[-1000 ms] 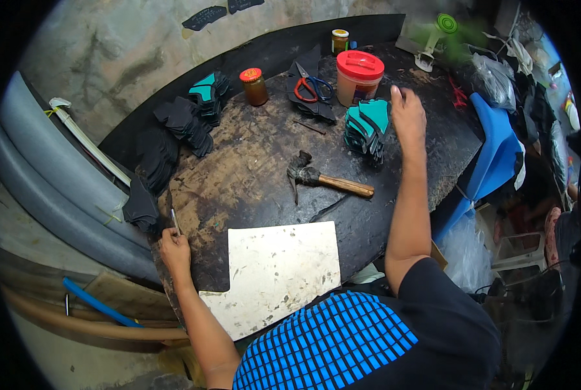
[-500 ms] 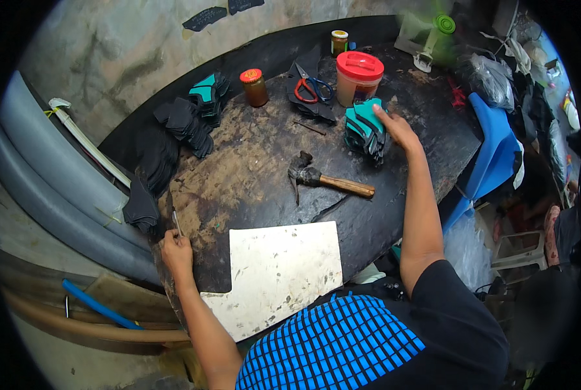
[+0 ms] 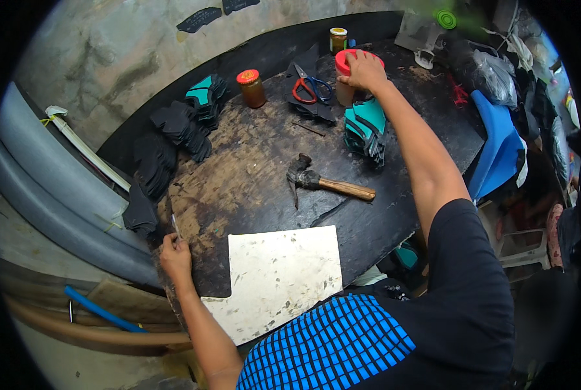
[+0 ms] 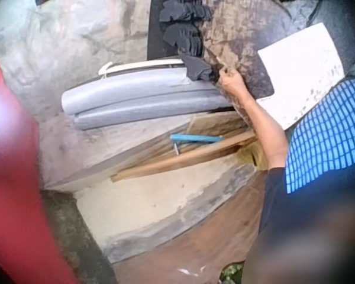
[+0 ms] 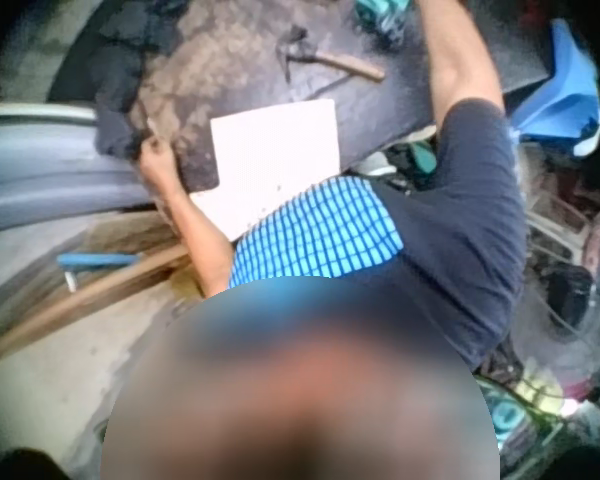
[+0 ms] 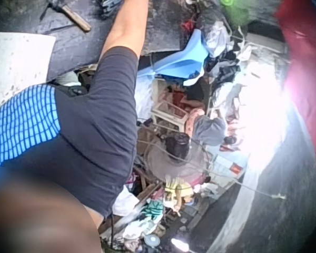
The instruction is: The person uses a hammer to repeatedly strike and shape green rubber pieces on a white board, then stacks the finished pieces. The person also opens a container of yellow liquid and handles black rubber pieces, placing them on the board.
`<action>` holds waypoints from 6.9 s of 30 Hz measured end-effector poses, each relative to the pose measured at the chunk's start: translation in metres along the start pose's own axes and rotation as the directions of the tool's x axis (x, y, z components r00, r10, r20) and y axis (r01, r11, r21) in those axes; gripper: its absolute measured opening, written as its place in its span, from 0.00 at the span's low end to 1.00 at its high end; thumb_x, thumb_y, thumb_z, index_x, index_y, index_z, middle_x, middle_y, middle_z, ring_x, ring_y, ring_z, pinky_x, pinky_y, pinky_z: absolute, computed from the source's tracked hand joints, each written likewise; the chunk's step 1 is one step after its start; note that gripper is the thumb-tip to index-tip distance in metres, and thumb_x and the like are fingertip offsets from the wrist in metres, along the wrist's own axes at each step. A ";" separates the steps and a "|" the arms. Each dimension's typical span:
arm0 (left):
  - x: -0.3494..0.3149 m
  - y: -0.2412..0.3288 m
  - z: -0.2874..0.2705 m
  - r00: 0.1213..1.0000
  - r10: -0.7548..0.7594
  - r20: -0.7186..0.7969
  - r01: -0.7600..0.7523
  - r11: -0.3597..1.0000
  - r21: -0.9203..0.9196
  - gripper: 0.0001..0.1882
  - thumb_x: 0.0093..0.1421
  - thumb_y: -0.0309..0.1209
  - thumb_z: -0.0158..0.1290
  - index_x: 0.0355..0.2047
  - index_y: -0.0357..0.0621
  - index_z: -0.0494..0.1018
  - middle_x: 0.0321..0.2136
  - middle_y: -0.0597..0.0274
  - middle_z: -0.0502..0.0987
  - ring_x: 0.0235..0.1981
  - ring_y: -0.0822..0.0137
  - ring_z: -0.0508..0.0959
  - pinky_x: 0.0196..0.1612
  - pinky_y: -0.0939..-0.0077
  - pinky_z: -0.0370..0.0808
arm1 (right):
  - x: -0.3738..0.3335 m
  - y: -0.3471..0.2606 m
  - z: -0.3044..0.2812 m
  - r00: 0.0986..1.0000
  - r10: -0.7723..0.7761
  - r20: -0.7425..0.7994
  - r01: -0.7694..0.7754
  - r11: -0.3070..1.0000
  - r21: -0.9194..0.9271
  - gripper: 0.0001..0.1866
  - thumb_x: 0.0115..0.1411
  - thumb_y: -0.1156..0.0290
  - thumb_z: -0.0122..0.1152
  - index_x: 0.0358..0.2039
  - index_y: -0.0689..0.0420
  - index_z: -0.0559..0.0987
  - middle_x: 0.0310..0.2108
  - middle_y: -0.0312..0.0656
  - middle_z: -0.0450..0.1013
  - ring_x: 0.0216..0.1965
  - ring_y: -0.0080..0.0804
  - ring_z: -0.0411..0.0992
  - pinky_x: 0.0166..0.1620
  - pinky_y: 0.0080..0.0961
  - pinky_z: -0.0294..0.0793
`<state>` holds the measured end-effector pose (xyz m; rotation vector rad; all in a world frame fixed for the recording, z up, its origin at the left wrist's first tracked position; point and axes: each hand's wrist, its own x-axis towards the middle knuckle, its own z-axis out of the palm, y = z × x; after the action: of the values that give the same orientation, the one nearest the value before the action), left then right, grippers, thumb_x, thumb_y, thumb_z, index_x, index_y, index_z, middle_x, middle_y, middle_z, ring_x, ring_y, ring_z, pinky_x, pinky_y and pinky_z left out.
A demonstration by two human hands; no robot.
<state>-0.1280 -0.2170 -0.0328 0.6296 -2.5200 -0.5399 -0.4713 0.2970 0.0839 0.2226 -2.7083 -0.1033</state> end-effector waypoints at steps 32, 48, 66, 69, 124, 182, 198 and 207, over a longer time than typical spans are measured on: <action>0.038 0.166 0.070 0.792 0.529 -0.306 -0.605 0.611 -0.511 0.51 0.39 0.39 0.74 0.61 0.39 0.59 0.53 0.46 0.70 0.52 0.49 0.74 0.56 0.58 0.73 | -0.109 -0.274 -0.099 0.860 -0.366 -0.356 0.502 0.485 0.716 0.33 0.53 0.42 0.67 0.39 0.64 0.80 0.36 0.55 0.76 0.41 0.49 0.75 0.44 0.42 0.73; 0.025 0.159 0.069 0.947 0.315 -0.055 -0.230 0.551 -0.802 0.58 0.44 0.36 0.76 0.67 0.40 0.47 0.59 0.44 0.66 0.60 0.53 0.70 0.63 0.59 0.68 | -0.065 0.098 0.000 0.667 0.673 0.319 0.024 -0.447 0.894 0.14 0.72 0.65 0.47 0.50 0.60 0.74 0.43 0.46 0.78 0.45 0.42 0.79 0.49 0.43 0.79; 0.033 0.291 0.038 0.899 0.410 -0.154 -0.273 0.250 -0.929 0.54 0.43 0.32 0.77 0.62 0.37 0.51 0.57 0.50 0.66 0.59 0.59 0.70 0.63 0.64 0.69 | -0.276 -0.099 -0.068 0.961 -0.271 0.059 0.206 0.841 0.501 0.22 0.60 0.58 0.63 0.47 0.61 0.75 0.34 0.50 0.73 0.38 0.50 0.72 0.41 0.45 0.72; 0.032 0.286 0.040 0.897 0.428 -0.115 -0.251 0.277 -0.928 0.53 0.43 0.31 0.76 0.62 0.36 0.51 0.57 0.49 0.67 0.59 0.59 0.70 0.63 0.64 0.69 | -0.294 -0.060 -0.096 0.935 -0.205 0.290 0.006 0.826 0.563 0.16 0.62 0.60 0.62 0.42 0.59 0.75 0.34 0.53 0.75 0.37 0.55 0.75 0.40 0.49 0.72; 0.117 -0.065 -0.018 0.988 -0.150 0.040 0.136 0.712 -0.689 0.55 0.48 0.55 0.69 0.60 0.18 0.59 0.54 0.25 0.71 0.58 0.38 0.73 0.61 0.58 0.68 | -0.248 -0.278 -0.077 0.811 -0.582 -0.048 0.409 0.507 0.759 0.16 0.64 0.73 0.57 0.52 0.61 0.75 0.45 0.53 0.67 0.48 0.51 0.68 0.53 0.38 0.68; -0.020 0.082 -0.076 0.963 0.057 0.262 0.244 0.214 -0.946 0.53 0.64 0.70 0.37 0.73 0.40 0.43 0.72 0.42 0.46 0.74 0.51 0.47 0.71 0.53 0.43 | -0.174 -0.298 -0.128 0.882 -0.442 -0.165 0.274 0.197 0.941 0.59 0.39 0.62 0.79 0.70 0.59 0.55 0.63 0.57 0.61 0.65 0.50 0.62 0.67 0.36 0.60; -0.001 0.090 -0.062 0.611 0.348 0.711 0.722 0.123 -0.681 0.57 0.57 0.79 0.33 0.74 0.52 0.43 0.57 0.41 0.66 0.46 0.52 0.79 0.46 0.54 0.76 | -0.221 -0.236 -0.083 0.689 -0.599 -0.409 0.722 0.513 0.464 0.49 0.42 0.66 0.75 0.67 0.42 0.65 0.53 0.49 0.68 0.56 0.49 0.67 0.54 0.43 0.67; -0.065 0.096 -0.084 0.497 0.426 0.756 0.485 0.587 -0.649 0.46 0.64 0.54 0.54 0.73 0.46 0.49 0.71 0.54 0.53 0.72 0.59 0.51 0.71 0.66 0.46 | -0.311 -0.240 -0.103 0.485 -0.734 -0.475 0.869 0.467 0.164 0.31 0.63 0.59 0.54 0.67 0.32 0.62 0.58 0.51 0.63 0.60 0.49 0.62 0.58 0.52 0.65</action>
<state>-0.0639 -0.1260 0.0572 -0.0746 -2.5192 -2.4428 -0.1154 0.1104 0.0276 1.5314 -1.9815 0.1933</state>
